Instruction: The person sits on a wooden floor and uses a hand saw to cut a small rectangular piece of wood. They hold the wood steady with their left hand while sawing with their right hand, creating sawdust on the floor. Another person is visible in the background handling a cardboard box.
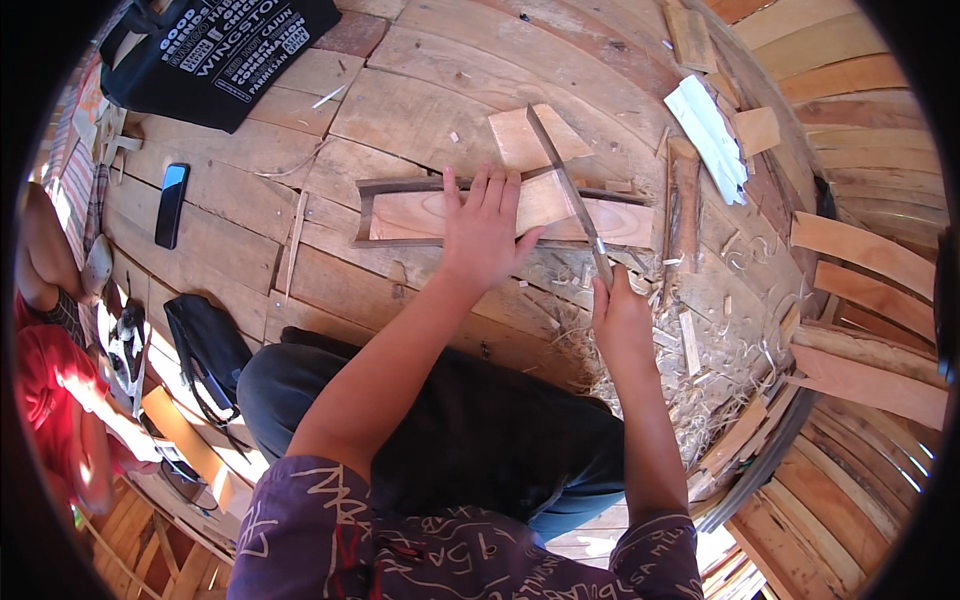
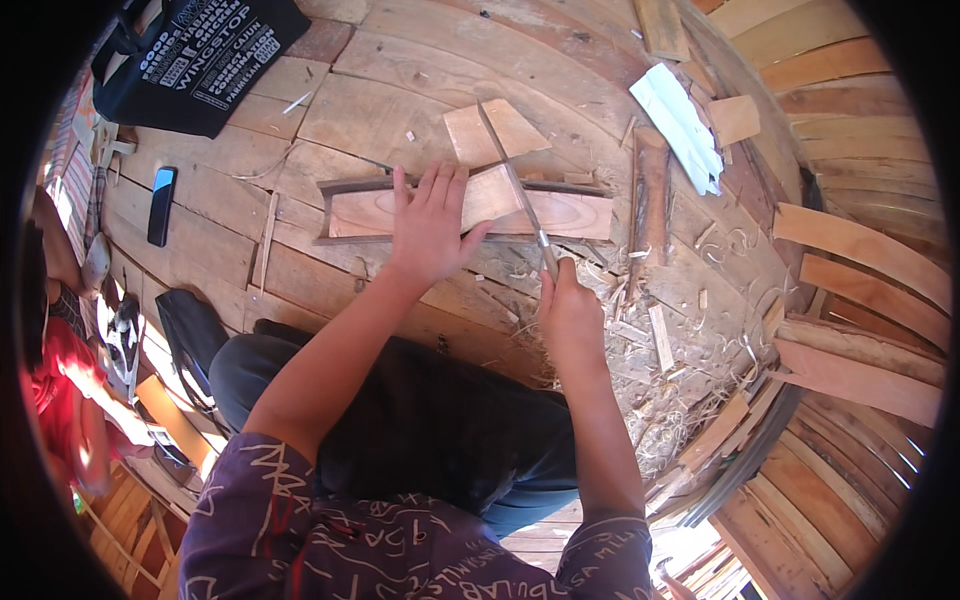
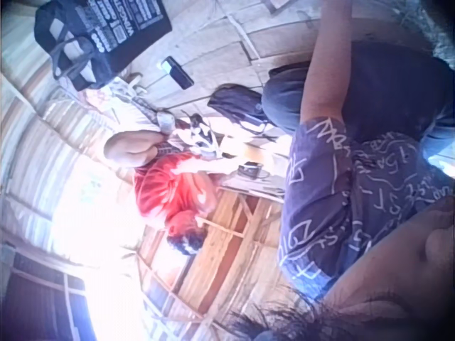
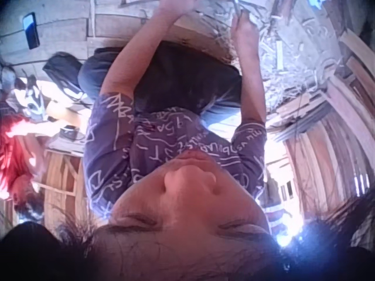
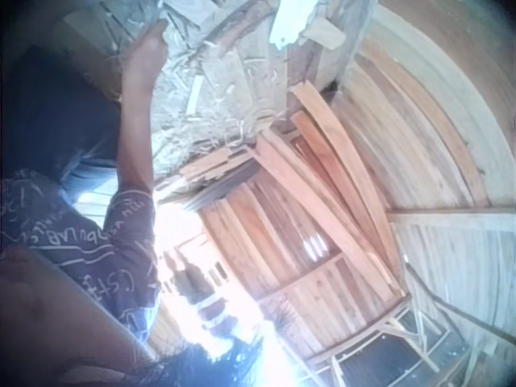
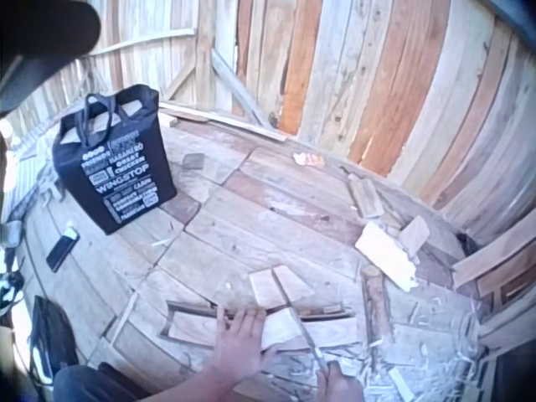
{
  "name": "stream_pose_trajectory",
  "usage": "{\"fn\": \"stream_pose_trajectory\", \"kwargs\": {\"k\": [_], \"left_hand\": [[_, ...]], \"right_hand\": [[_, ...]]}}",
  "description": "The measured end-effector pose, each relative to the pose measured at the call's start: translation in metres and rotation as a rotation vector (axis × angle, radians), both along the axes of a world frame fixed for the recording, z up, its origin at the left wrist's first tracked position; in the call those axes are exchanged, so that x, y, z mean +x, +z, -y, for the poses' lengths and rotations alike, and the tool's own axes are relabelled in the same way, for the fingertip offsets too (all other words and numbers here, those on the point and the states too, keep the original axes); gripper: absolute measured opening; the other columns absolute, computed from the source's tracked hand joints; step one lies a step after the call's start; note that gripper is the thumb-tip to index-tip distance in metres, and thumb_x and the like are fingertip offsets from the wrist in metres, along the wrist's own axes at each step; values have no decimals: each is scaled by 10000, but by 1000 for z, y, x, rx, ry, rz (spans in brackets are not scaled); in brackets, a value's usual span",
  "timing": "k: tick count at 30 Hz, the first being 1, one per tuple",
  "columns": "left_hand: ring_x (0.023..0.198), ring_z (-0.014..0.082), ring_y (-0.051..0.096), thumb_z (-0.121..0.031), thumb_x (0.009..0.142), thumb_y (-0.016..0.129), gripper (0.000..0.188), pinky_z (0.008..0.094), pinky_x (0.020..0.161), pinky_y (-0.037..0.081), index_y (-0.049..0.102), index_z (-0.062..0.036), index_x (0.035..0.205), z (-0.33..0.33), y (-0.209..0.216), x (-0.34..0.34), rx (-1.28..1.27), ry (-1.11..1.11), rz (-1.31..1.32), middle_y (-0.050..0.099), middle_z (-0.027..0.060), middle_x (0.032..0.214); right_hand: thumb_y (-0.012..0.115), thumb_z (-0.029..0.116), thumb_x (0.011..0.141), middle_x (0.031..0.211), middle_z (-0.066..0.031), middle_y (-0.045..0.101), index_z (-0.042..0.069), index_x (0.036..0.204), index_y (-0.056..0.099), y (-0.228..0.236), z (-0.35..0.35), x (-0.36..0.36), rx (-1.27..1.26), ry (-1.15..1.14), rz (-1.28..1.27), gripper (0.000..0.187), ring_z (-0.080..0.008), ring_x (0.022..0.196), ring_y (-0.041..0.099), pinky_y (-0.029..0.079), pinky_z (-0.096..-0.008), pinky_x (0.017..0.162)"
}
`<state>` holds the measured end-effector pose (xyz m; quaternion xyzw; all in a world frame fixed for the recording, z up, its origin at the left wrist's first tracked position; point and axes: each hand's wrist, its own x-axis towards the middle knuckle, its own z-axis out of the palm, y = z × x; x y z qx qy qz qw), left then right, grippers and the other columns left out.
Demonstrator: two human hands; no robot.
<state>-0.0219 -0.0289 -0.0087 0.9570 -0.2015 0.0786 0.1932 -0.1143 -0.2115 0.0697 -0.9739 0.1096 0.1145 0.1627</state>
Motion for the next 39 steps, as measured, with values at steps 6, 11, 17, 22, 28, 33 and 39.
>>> {"fn": "stream_pose_trajectory", "kwargs": {"k": [6, 11, 17, 22, 28, 33, 39], "left_hand": [[1288, 318, 448, -524, 854, 566, 703, 668, 1099, 132, 483, 4, 1310, 0, 4, 2, 3, -49, -36, 527, 159, 1303], [1353, 316, 382, -545, 875, 525, 715, 664, 1114, 96, 476, 22, 1308, 7, 10, 5, 176, -63, -35, 502, 178, 1347], [1405, 305, 306, -585, 883, 496, 732, 596, 1139, 123, 491, 39, 1267, 17, 16, 28, 318, -147, 1, 478, 220, 1374], [1193, 333, 525, -562, 864, 559, 661, 466, 1032, 371, 535, 24, 1170, 24, 14, 28, 88, -135, -227, 583, 197, 1193], [991, 329, 580, -533, 837, 608, 600, 449, 870, 446, 551, 9, 1089, 23, 13, 23, 78, -130, -132, 595, 151, 1006], [955, 296, 578, -527, 804, 637, 599, 436, 823, 446, 555, -1, 1078, 23, 8, 20, 68, -145, -57, 585, 126, 969], [945, 285, 583, -526, 799, 640, 598, 430, 821, 442, 555, -9, 1087, 25, 7, 23, 94, -122, -32, 587, 114, 966]], "right_hand": [[515, 207, 973, 628, -231, 617, 22, 991, 481, -16, 1, 10, 0, 28, 33, 189, -442, 612, 636, 514, -527, 542], [507, 205, 971, 642, -237, 624, 19, 992, 478, -23, 4, 14, 48, 20, 20, 189, -443, 628, 642, 524, -526, 557], [510, 203, 966, 654, -244, 628, 7, 1020, 485, -22, 3, 16, 82, 4, 19, 204, -445, 639, 645, 527, -528, 572], [513, 199, 963, 662, -245, 630, -2, 1038, 487, -25, 10, 16, 139, 7, 57, 216, -447, 650, 643, 525, -528, 597], [511, 187, 963, 686, -257, 632, -6, 1054, 480, -10, 16, 9, 129, 12, -7, 216, -447, 674, 644, 525, -529, 609], [502, 186, 968, 694, -252, 633, -8, 1058, 464, -9, 14, 10, 132, 23, -43, 217, -453, 693, 645, 524, -538, 634], [503, 177, 967, 696, -254, 633, -1, 1053, 454, -22, 10, 26, 164, 19, -12, 204, -450, 701, 647, 522, -535, 624]]}}
